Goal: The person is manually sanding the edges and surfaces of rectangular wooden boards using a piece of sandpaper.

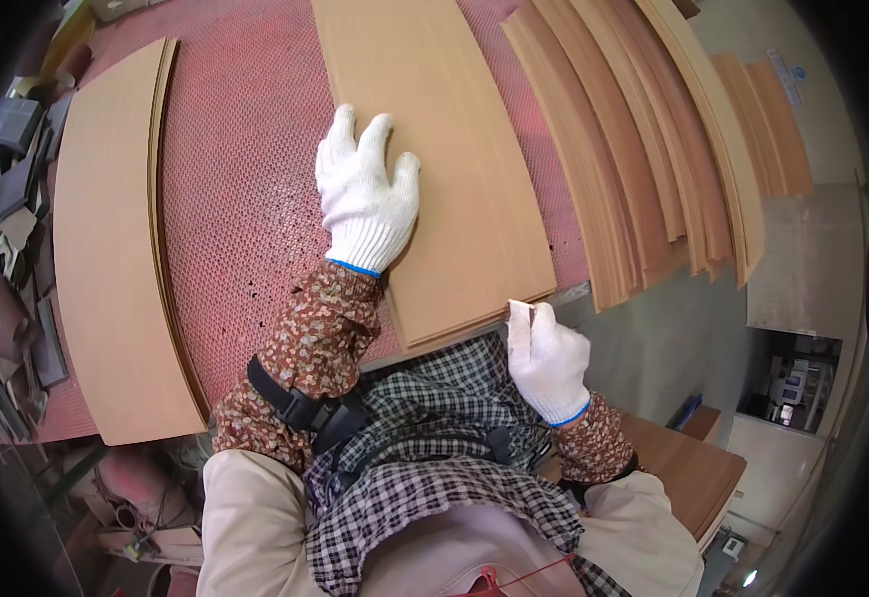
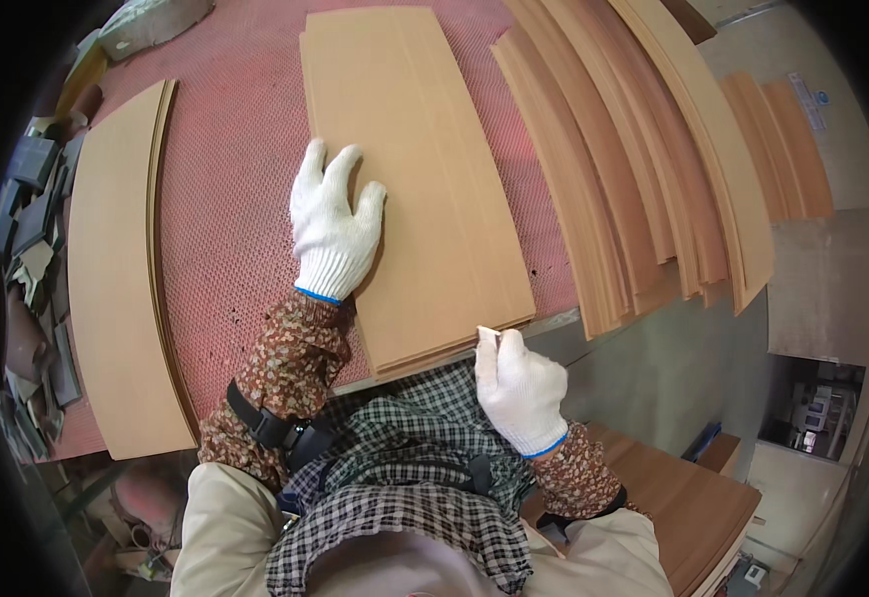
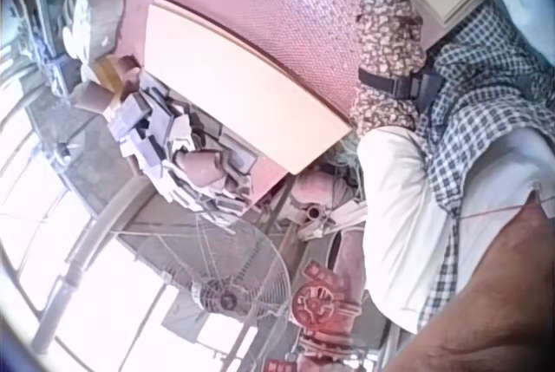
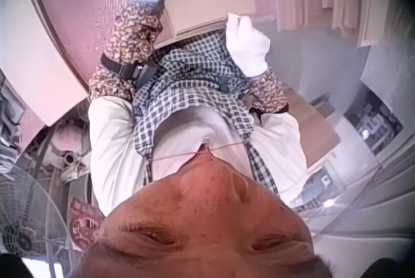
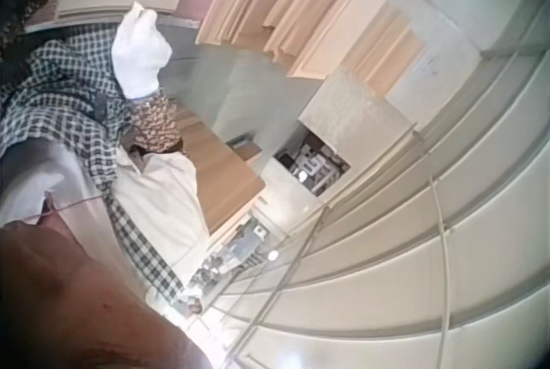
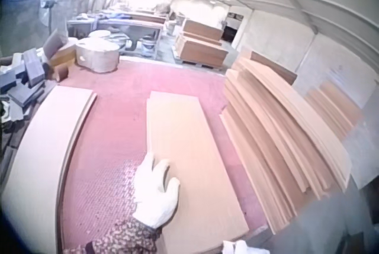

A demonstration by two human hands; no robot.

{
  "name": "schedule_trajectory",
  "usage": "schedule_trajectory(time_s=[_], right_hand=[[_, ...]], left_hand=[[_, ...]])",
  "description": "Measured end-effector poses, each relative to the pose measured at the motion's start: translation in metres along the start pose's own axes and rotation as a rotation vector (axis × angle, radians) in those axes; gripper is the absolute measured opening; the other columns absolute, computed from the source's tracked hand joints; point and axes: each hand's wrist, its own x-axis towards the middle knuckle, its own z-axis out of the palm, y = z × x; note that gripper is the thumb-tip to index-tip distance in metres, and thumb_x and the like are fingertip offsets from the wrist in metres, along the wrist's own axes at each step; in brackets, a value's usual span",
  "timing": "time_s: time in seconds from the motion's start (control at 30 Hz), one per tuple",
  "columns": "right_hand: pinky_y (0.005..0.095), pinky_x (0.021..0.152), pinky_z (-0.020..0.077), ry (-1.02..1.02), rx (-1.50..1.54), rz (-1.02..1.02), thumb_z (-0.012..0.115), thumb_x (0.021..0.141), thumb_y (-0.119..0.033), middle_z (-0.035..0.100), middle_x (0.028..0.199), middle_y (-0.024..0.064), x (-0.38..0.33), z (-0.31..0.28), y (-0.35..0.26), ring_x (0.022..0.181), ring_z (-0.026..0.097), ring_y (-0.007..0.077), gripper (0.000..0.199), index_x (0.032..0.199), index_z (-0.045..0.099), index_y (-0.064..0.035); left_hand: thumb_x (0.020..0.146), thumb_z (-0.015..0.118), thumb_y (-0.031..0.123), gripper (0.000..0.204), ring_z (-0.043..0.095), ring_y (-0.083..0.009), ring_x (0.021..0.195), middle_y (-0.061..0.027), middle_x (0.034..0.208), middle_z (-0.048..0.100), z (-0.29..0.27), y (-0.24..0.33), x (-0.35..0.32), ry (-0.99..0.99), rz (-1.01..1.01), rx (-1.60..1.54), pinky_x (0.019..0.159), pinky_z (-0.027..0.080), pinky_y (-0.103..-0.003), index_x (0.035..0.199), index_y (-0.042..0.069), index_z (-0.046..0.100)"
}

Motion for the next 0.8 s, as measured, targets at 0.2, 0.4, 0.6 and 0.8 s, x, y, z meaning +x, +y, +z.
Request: schedule_trajectory(time_s=[0.2,0.4,0.6,0.8], right_hand=[[0.0418,0.044,0.0471,-0.098,-0.012,0.007,0.067,0.104,-0.024,0.062,0.058,0.0115,0.001,-0.004,-0.017,0.047,0.063,0.0303,0.029,0.082,0.055,-0.0094],[0.0431,0.043,0.0463,-0.068,-0.002,-0.045,0.065,0.105,-0.024,0.061,0.058,0.0112,0.023,-0.007,-0.016,0.046,0.062,0.0301,0.027,0.085,0.055,-0.0094],[0.0459,0.047,0.0512,-0.061,-0.05,-0.183,0.057,0.108,-0.028,0.064,0.06,0.0127,0.124,0.014,-0.008,0.05,0.065,0.0327,0.024,0.092,0.057,-0.0102],[0.058,0.078,0.0594,-0.165,-0.06,-0.051,0.044,0.109,-0.038,0.077,0.095,0.0232,0.286,0.026,-0.032,0.087,0.076,0.0435,0.039,0.108,0.066,-0.006]], left_hand=[[0.09,0.076,0.019,0.051,0.052,-0.0499,0.137,-0.0345,0.153,0.049,0.001,0.0,0.002,-0.02,-0.023,-0.015,0.117,0.043,-0.054,0.134,-0.002,0.066],[0.09,0.076,0.019,0.051,0.05,-0.0498,0.14,-0.0338,0.154,0.049,-0.002,0.004,0.014,-0.035,-0.04,-0.042,0.12,0.04,-0.054,0.135,-0.001,0.067],[0.089,0.078,0.016,0.052,0.048,-0.0493,0.143,-0.0331,0.156,0.048,-0.002,0.012,0.017,-0.032,-0.088,-0.043,0.122,0.038,-0.054,0.137,0.0,0.066],[0.087,0.078,0.014,0.054,0.047,-0.0507,0.141,-0.0345,0.156,0.046,-0.015,0.023,0.025,-0.046,-0.086,-0.055,0.121,0.037,-0.055,0.137,-0.001,0.065]])
